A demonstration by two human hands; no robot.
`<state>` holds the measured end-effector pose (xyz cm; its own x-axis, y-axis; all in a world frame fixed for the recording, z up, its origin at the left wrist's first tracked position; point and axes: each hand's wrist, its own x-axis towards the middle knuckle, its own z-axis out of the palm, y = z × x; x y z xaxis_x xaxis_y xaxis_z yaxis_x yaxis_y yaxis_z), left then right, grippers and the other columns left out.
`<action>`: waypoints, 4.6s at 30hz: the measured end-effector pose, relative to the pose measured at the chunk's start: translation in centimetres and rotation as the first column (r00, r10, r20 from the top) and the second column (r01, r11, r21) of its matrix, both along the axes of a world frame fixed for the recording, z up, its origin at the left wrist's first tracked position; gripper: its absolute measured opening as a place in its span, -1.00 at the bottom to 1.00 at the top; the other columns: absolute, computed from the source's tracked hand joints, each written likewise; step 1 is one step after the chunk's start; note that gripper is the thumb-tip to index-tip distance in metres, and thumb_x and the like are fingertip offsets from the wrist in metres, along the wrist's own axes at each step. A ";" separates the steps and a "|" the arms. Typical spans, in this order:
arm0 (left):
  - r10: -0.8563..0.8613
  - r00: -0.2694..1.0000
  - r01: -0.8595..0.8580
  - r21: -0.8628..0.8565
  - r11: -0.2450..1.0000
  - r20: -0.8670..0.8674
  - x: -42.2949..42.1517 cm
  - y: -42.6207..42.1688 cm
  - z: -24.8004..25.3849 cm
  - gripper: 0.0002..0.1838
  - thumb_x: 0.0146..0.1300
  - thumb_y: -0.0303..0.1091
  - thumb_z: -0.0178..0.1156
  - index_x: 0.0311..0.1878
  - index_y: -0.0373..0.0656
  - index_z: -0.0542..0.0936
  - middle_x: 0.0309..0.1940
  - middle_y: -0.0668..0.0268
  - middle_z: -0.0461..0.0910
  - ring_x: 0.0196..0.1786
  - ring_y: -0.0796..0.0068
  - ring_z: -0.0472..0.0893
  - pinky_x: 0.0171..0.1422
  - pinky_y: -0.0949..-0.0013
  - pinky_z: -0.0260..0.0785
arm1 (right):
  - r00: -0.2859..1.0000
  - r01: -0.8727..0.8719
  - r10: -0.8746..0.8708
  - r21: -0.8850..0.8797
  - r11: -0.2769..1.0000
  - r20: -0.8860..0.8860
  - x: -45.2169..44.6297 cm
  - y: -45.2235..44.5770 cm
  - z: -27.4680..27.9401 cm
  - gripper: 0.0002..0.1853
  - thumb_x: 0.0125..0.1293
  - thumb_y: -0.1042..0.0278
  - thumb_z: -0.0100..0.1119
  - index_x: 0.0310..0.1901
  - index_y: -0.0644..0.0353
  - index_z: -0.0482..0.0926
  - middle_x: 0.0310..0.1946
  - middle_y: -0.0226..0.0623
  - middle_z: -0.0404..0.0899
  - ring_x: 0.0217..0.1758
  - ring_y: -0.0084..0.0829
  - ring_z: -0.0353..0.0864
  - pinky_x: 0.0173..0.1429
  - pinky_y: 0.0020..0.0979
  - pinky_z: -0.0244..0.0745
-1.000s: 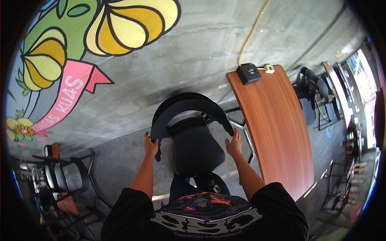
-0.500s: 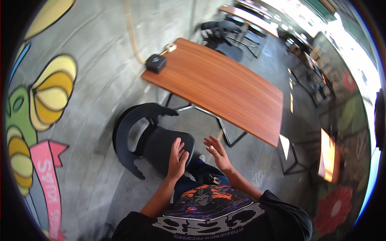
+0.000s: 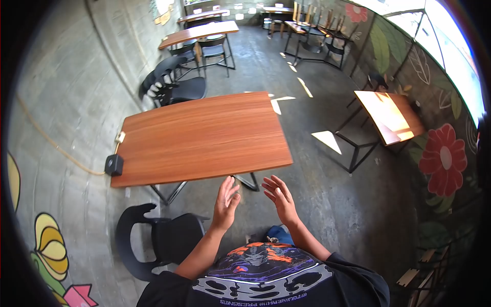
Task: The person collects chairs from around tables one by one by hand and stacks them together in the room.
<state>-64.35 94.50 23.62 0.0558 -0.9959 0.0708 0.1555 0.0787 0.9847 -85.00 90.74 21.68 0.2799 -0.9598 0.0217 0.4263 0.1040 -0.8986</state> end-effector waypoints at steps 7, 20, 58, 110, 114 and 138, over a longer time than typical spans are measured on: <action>-0.314 0.943 0.319 0.033 0.947 -0.115 -18.7 -12.4 0.9 -0.15 0.40 0.01 0.17 0.52 -0.28 0.02 0.49 -0.10 0.09 0.44 0.11 0.32 0.45 0.21 0.19 | 0.957 0.265 -0.271 -0.075 0.961 -0.098 -19.8 -8.0 1.7 -0.38 0.50 0.05 -0.03 0.44 0.24 0.16 0.38 -0.09 0.33 0.42 -0.24 0.34 0.46 -0.23 0.21; -0.484 0.864 0.496 0.072 0.865 -0.139 -35.8 -29.6 -0.7 -0.21 0.40 -0.08 0.20 0.50 -0.27 0.07 0.47 -0.11 0.15 0.37 0.13 0.41 0.41 0.21 0.26 | 0.860 0.510 -0.508 0.023 0.860 -0.054 -33.7 -16.2 -0.2 -0.37 0.49 0.01 -0.03 0.43 0.24 0.17 0.36 -0.04 0.35 0.40 -0.19 0.39 0.44 -0.22 0.25; -0.222 0.973 0.225 -0.062 0.972 0.060 -62.1 -107.8 3.2 -0.22 0.39 -0.22 0.22 0.52 -0.17 0.04 0.47 -0.11 0.14 0.35 0.06 0.43 0.35 0.18 0.35 | 0.982 0.174 -0.181 -0.114 0.978 -0.048 -66.3 -106.9 1.8 -0.46 0.54 0.07 -0.07 0.38 0.25 0.24 0.30 -0.09 0.43 0.33 -0.28 0.45 0.42 -0.26 0.26; -0.996 0.087 0.935 0.348 0.070 -0.035 -132.7 -190.1 -0.5 -0.51 0.47 -0.30 0.06 0.39 -0.23 0.29 0.26 0.03 0.47 0.14 0.27 0.62 0.24 0.30 0.45 | -0.052 0.174 -0.998 0.985 0.011 0.020 -120.8 -163.1 -24.1 -0.17 0.29 -0.28 0.19 0.31 0.29 0.25 0.13 0.09 0.48 0.16 -0.02 0.57 0.29 0.07 0.43; -0.991 -0.114 0.893 0.431 -0.133 -0.069 -140.8 -192.1 -2.4 -0.52 0.49 -0.31 0.04 0.39 -0.23 0.29 0.26 0.03 0.48 0.14 0.27 0.61 0.23 0.30 0.45 | -0.485 0.200 -0.874 0.972 -0.120 -0.008 -123.9 -164.8 -26.3 -0.27 0.37 -0.15 0.14 0.41 0.05 0.17 0.21 0.07 0.43 0.18 -0.04 0.56 0.21 0.02 0.55; -0.333 -0.942 0.336 0.207 -0.919 0.051 -173.3 -181.7 -4.8 -0.62 0.36 -0.41 0.21 0.20 -0.29 0.47 0.10 0.20 0.59 0.12 0.46 0.58 0.24 0.40 0.43 | 0.134 -0.367 0.312 -0.339 -0.866 -0.941 -107.2 -170.2 -10.4 -0.75 0.24 0.32 0.30 -0.04 -0.05 0.67 -0.29 -0.07 0.71 -0.14 0.01 0.70 -0.03 -0.06 0.56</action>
<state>-237.66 -87.23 18.84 -0.3886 0.9116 -0.1339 -0.1416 0.0845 0.9863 -192.21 -79.44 11.32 0.3693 0.9272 0.0623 0.8463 -0.3078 -0.4349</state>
